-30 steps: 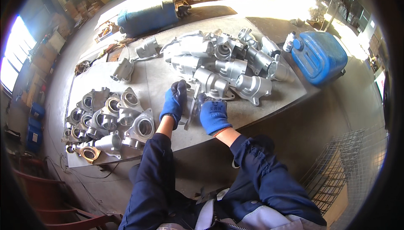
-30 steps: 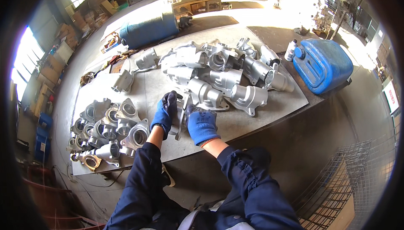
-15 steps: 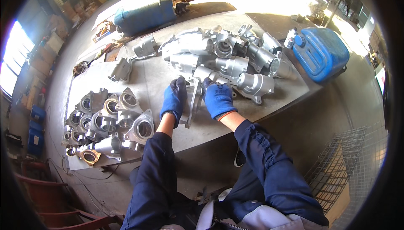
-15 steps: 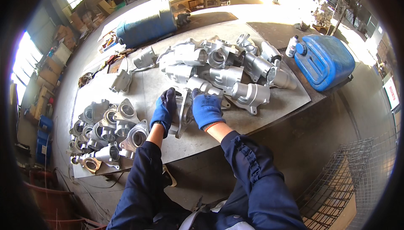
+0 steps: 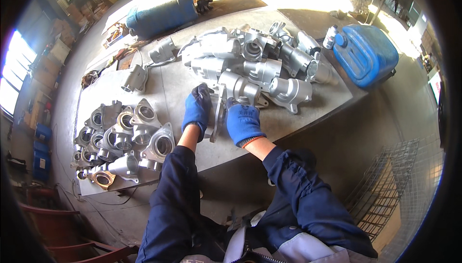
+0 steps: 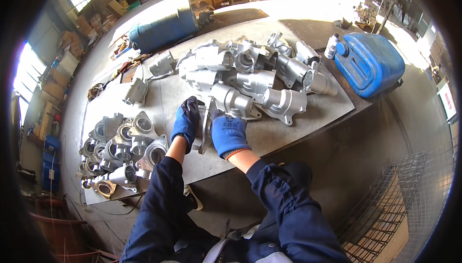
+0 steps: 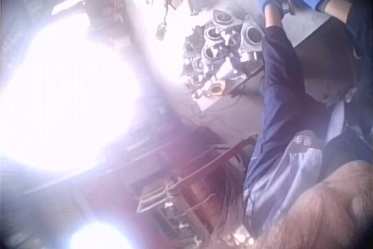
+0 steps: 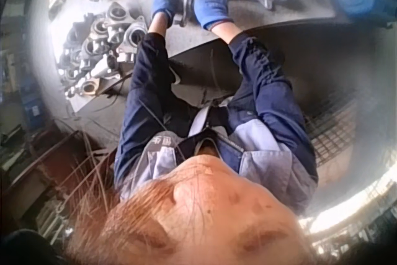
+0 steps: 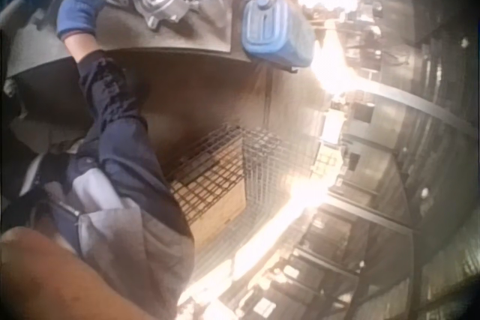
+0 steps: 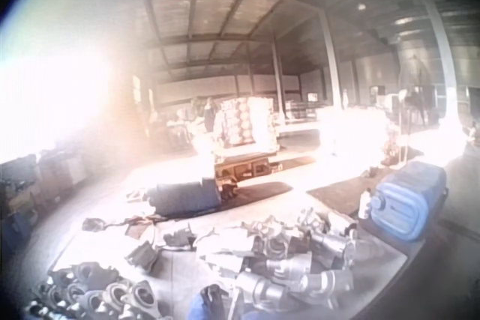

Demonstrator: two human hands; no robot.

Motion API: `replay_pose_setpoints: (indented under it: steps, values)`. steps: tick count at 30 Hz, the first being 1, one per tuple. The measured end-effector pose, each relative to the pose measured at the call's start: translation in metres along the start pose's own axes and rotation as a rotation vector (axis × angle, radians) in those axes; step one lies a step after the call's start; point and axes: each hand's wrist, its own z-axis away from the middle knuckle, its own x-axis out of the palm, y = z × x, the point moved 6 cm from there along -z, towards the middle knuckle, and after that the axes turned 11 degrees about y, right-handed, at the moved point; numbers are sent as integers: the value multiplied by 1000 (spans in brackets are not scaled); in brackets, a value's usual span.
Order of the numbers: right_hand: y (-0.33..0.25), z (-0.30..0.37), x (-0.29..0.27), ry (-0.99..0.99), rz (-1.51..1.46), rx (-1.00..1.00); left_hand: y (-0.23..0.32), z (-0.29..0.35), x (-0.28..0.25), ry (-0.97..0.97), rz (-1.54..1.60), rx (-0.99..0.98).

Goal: The person repeatedly picks up metal castings from a table, rubs their edges with a small handheld tool, and places them back down. The person handles the parts one at a time, rotating them to work on different edges.

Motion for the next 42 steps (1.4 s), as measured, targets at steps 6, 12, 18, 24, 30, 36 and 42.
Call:
replay_pose_setpoints:
  steps: [6,12,18,24,30,36,42]
  values:
    - [-7,25,10,-37,-19,15,-6,-6,5,-41,-8,115]
    - [-14,63,33,-57,-118,27,-2,-1,4,-63,97,-33]
    - [-26,87,39,-29,-170,70,1,4,2,-55,97,-56]
    - [-59,155,51,-100,-191,-144,-7,1,1,4,-96,-32]
    - [14,109,9,139,-354,15,-34,24,-1,-206,71,-76]
    - [4,83,56,-250,-722,49,-69,26,15,-411,13,-136]
    - [9,88,108,-195,-1052,130,-49,53,-15,-367,712,-461]
